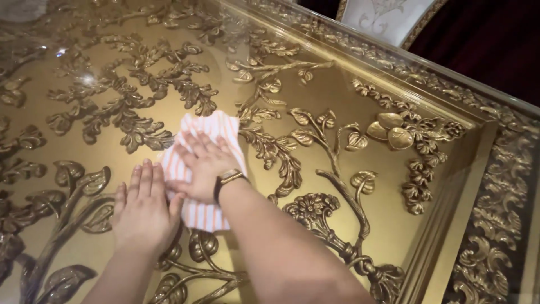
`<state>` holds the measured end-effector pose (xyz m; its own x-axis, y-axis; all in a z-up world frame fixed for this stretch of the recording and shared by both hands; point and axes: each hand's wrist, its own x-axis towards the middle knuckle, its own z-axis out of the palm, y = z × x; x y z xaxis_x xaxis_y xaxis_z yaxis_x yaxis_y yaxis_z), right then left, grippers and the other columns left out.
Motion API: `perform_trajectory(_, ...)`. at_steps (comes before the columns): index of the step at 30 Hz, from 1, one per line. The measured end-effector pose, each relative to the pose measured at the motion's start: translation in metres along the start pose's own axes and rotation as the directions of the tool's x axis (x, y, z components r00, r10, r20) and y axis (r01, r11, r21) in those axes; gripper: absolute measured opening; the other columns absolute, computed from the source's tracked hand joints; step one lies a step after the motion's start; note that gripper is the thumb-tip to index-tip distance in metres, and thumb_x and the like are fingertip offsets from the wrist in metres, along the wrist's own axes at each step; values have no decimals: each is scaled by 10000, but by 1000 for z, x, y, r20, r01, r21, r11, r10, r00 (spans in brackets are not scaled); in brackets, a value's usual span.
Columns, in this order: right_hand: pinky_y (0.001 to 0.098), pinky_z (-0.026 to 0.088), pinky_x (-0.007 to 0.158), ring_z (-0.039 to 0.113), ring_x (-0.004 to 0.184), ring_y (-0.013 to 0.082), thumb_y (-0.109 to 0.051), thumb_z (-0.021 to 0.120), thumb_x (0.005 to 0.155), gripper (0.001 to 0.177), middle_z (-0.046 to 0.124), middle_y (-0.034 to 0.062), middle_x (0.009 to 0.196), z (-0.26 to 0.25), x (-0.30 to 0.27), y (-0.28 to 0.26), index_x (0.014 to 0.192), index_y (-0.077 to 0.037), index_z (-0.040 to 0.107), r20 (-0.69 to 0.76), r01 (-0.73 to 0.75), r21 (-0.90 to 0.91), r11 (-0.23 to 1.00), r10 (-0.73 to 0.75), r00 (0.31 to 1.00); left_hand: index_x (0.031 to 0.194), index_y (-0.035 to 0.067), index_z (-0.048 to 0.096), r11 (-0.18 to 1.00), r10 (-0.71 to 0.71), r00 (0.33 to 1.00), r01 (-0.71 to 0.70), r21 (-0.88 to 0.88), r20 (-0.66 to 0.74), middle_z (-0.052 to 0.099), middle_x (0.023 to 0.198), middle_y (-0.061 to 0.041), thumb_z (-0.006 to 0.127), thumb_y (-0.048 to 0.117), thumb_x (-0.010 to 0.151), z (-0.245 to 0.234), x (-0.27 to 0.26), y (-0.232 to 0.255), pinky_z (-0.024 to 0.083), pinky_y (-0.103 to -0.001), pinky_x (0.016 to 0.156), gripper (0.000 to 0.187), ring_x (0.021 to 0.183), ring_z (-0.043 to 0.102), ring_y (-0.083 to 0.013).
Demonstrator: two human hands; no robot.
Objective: Wipe an ornate gold dining table with a cloth.
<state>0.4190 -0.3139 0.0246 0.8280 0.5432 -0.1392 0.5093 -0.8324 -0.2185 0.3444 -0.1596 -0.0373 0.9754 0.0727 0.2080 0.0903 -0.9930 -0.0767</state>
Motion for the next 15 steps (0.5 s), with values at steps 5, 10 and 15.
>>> perform_trajectory(5, 481, 51, 1262, 51, 1581, 265, -755, 368, 899, 908, 46, 65, 1719, -4, 0, 30, 1628, -247, 180, -20, -62, -9, 998, 62, 998, 1582, 108, 242, 999, -3, 993, 8, -42, 120, 208, 1664, -107, 322, 594, 952, -2, -2, -2, 151, -462, 1200, 800, 1523, 176, -252)
perform_trajectory(10, 470, 46, 1253, 23, 1577, 294, -652, 370, 934, 851, 30, 94, 1717, 4, 13, 26, 1631, -208, 163, -52, -199, 61, 978, 202, 978, 1585, 117, 251, 992, -24, 990, 41, -117, 138, 220, 1666, -90, 325, 564, 989, -2, -2, 0, 157, -435, 1224, 748, 1535, 187, -229)
perform_trajectory(15, 426, 6, 1259, 3, 1566, 289, -572, 358, 974, 815, -5, 106, 1710, 7, 37, -9, 1635, -161, 119, -30, -283, 128, 950, 289, 957, 1579, 28, 250, 971, -27, 1000, 30, -239, 17, 217, 1658, -155, 332, 469, 1014, 2, -4, -2, 146, -441, 1214, 722, 1531, 176, -281)
